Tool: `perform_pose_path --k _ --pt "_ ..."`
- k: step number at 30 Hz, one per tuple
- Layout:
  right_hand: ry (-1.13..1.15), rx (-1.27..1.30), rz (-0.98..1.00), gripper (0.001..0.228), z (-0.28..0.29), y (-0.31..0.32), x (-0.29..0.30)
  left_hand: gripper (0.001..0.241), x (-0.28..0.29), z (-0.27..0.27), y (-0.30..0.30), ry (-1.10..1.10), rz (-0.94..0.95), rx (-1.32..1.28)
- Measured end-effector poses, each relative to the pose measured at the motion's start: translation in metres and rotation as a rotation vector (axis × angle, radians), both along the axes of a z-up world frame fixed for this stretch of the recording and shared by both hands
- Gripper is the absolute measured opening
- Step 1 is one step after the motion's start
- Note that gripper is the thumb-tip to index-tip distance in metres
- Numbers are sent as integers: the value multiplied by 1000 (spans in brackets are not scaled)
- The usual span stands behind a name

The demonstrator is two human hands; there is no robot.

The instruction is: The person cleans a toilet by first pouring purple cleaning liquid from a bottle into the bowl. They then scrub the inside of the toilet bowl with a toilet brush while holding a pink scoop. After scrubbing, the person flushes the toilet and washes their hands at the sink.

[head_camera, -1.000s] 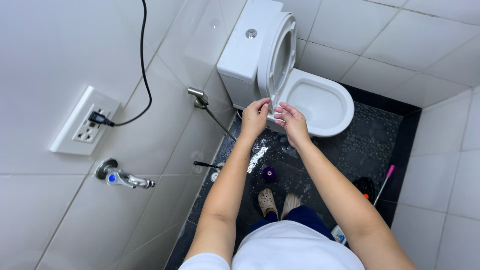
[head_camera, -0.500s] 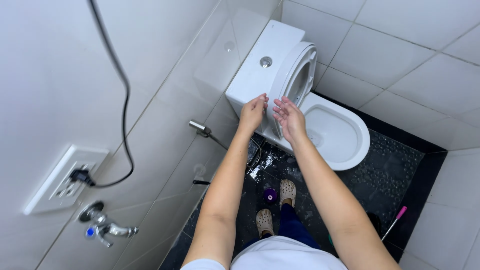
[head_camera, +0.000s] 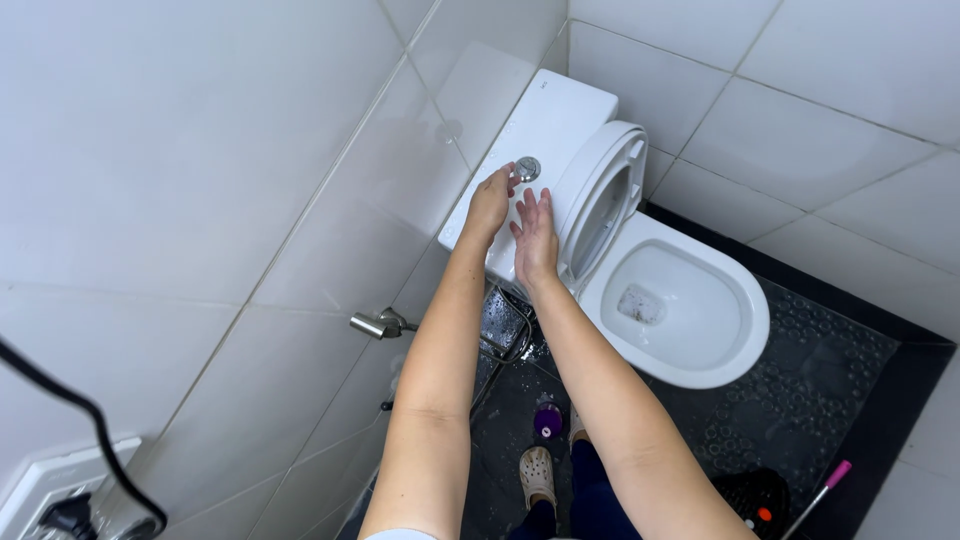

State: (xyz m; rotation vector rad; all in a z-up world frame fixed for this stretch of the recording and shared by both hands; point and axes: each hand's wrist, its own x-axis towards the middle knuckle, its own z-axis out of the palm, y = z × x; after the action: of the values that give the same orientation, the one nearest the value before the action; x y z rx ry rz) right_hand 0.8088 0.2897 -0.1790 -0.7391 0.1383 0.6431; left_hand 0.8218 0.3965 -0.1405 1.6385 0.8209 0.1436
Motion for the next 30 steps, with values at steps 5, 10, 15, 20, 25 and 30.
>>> perform_pose_path --k 5,10,15,20,25,30 --pt "-15 -1 2 77 -24 24 23 59 14 -12 10 18 -9 -1" --pt "-35 -24 -25 75 -34 38 36 59 27 -32 23 24 -77 34" --pt "-29 -151 -24 71 -41 40 41 57 33 -12 17 155 -173 89" --pt "18 -89 -43 72 -44 39 44 58 37 -3 5 307 -213 239" --pt "52 -53 -41 72 -44 47 41 62 41 -5 8 469 -346 637" --pt "91 -74 -95 72 -31 45 39 62 49 13 -6 584 -492 792"
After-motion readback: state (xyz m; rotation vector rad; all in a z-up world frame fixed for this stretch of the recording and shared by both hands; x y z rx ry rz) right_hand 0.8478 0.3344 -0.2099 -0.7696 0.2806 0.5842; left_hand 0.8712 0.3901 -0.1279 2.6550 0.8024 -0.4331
